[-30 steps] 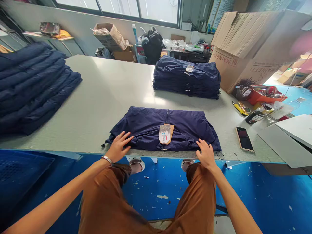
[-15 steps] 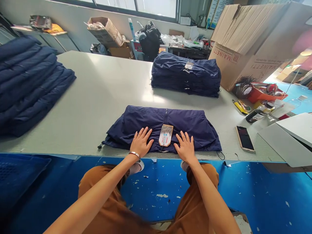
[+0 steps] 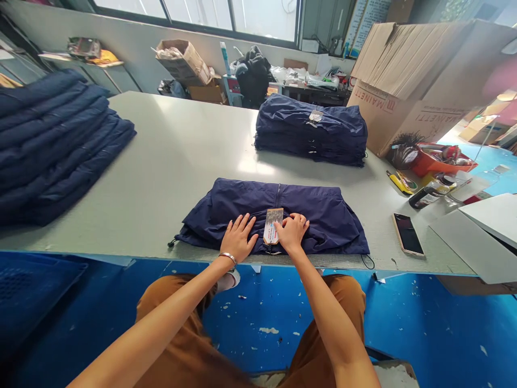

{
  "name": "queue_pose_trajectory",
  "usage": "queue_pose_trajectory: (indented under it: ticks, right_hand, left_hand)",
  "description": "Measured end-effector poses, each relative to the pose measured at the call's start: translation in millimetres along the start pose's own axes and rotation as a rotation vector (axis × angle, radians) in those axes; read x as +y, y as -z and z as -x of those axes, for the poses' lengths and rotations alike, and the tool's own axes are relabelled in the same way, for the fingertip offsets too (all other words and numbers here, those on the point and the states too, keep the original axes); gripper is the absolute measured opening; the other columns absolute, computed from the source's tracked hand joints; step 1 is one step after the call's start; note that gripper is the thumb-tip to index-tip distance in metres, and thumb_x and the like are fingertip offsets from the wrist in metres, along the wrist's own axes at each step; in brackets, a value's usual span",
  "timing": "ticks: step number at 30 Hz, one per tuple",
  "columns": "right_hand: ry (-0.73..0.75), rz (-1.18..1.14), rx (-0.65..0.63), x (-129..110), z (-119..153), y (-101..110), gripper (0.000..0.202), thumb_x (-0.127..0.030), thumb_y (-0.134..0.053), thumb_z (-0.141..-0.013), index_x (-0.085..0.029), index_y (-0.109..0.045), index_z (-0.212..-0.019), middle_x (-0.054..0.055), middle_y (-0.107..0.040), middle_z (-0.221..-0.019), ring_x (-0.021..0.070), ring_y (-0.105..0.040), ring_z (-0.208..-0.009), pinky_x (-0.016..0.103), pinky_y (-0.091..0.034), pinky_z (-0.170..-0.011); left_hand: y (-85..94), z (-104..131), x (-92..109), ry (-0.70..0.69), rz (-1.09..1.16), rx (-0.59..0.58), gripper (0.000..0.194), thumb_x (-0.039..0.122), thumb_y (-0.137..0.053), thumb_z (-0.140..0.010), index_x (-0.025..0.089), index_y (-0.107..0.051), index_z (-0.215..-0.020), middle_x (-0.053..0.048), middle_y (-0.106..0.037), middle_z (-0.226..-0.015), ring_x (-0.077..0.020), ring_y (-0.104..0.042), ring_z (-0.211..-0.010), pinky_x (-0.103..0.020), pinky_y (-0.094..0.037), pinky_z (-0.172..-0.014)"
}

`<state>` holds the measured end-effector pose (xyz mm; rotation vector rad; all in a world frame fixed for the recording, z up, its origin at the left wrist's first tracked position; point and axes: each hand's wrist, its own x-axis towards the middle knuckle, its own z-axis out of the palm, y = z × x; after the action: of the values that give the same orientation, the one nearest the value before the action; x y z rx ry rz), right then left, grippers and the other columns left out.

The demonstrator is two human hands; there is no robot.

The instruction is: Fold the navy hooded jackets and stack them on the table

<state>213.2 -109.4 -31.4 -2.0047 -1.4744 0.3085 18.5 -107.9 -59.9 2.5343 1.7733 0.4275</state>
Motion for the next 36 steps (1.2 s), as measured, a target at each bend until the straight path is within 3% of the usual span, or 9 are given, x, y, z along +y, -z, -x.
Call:
queue_pose_trajectory:
  ticks: [5, 9, 11, 14, 19, 23, 36]
  right_hand:
    - [0.017, -0.179, 0.017, 4.9, -19.3, -0.2, 0.016, -0.034, -0.070, -0.078, -0.021, -0.069, -0.069, 0.009, -0.069, -0.111, 0.0268, -0.051, -0.114, 0.039, -0.036, -0.102]
    - [0.008, -0.045, 0.067, 16.7, -22.0, -3.3, 0.020, -0.037, -0.073, -0.076, -0.020, -0.067, -0.067, 0.013, -0.066, -0.118, 0.0307, -0.047, -0.120, 0.045, -0.030, -0.109]
    - [0.036, 0.049, 0.106, 20.4, -18.2, -6.5, 0.021, -0.038, -0.072, -0.078, -0.018, -0.070, -0.082, 0.014, -0.063, -0.123, 0.0314, -0.045, -0.123, 0.048, -0.026, -0.112]
    - [0.074, 0.163, 0.128, 17.8, -13.3, -8.3, 0.042, -0.036, -0.062, -0.087, -0.014, -0.064, -0.122, 0.017, -0.055, -0.138, 0.0317, -0.039, -0.132, 0.053, -0.021, -0.115]
    - [0.320, 0.302, -0.094, 6.1, -11.2, -5.8, 0.054, -0.048, -0.041, -0.098, -0.031, -0.044, -0.150, 0.004, -0.029, -0.163, 0.0329, -0.015, -0.150, 0.062, -0.006, -0.118]
    - [0.323, 0.367, -0.296, 8.2, -9.8, -12.2, 0.062, -0.058, -0.038, -0.097, -0.036, -0.033, -0.155, 0.000, -0.023, -0.166, 0.0335, -0.011, -0.152, 0.063, -0.007, -0.119]
    - [0.278, 0.336, -0.309, 12.4, -8.5, -18.5, 0.061, -0.058, -0.037, -0.099, -0.038, -0.029, -0.156, -0.001, -0.020, -0.166, 0.0303, -0.009, -0.153, 0.060, -0.005, -0.121]
  left_hand:
    - [0.5, 0.7, 0.4, -0.004, 0.003, 0.006, 0.060, 0.042, -0.044, -0.095, 0.022, -0.044, -0.151, -0.008, -0.037, -0.159, -0.0320, -0.032, -0.147, -0.054, -0.024, -0.120]
    - [0.2, 1.1, 0.0, -0.002, 0.002, 0.006, 0.060, 0.041, -0.044, -0.095, 0.021, -0.044, -0.151, -0.008, -0.036, -0.159, -0.0321, -0.032, -0.146, -0.054, -0.024, -0.120]
    - [0.0, 1.3, -0.2, 0.000, 0.006, 0.010, 0.060, 0.041, -0.044, -0.095, 0.022, -0.044, -0.151, -0.008, -0.037, -0.159, -0.0318, -0.033, -0.146, -0.053, -0.024, -0.120]
    - [0.1, 1.6, -0.2, -0.005, 0.008, 0.011, 0.060, 0.041, -0.044, -0.094, 0.023, -0.044, -0.151, -0.008, -0.037, -0.159, -0.0316, -0.033, -0.146, -0.053, -0.024, -0.120]
    - [1.4, 1.7, 0.4, -0.004, 0.008, 0.011, 0.060, 0.041, -0.043, -0.095, 0.021, -0.044, -0.151, -0.008, -0.037, -0.159, -0.0316, -0.032, -0.147, -0.053, -0.023, -0.120]
    - [1.8, 1.5, 0.7, -0.004, 0.022, 0.010, 0.060, 0.040, -0.043, -0.094, 0.021, -0.045, -0.150, -0.009, -0.038, -0.158, -0.0322, -0.032, -0.146, -0.054, -0.024, -0.120]
    - [2.0, 1.5, 2.0, 0.003, 0.035, 0.039, 0.058, 0.038, -0.046, -0.093, 0.020, -0.048, -0.148, -0.008, -0.040, -0.157, -0.0312, -0.034, -0.145, -0.052, -0.024, -0.120]
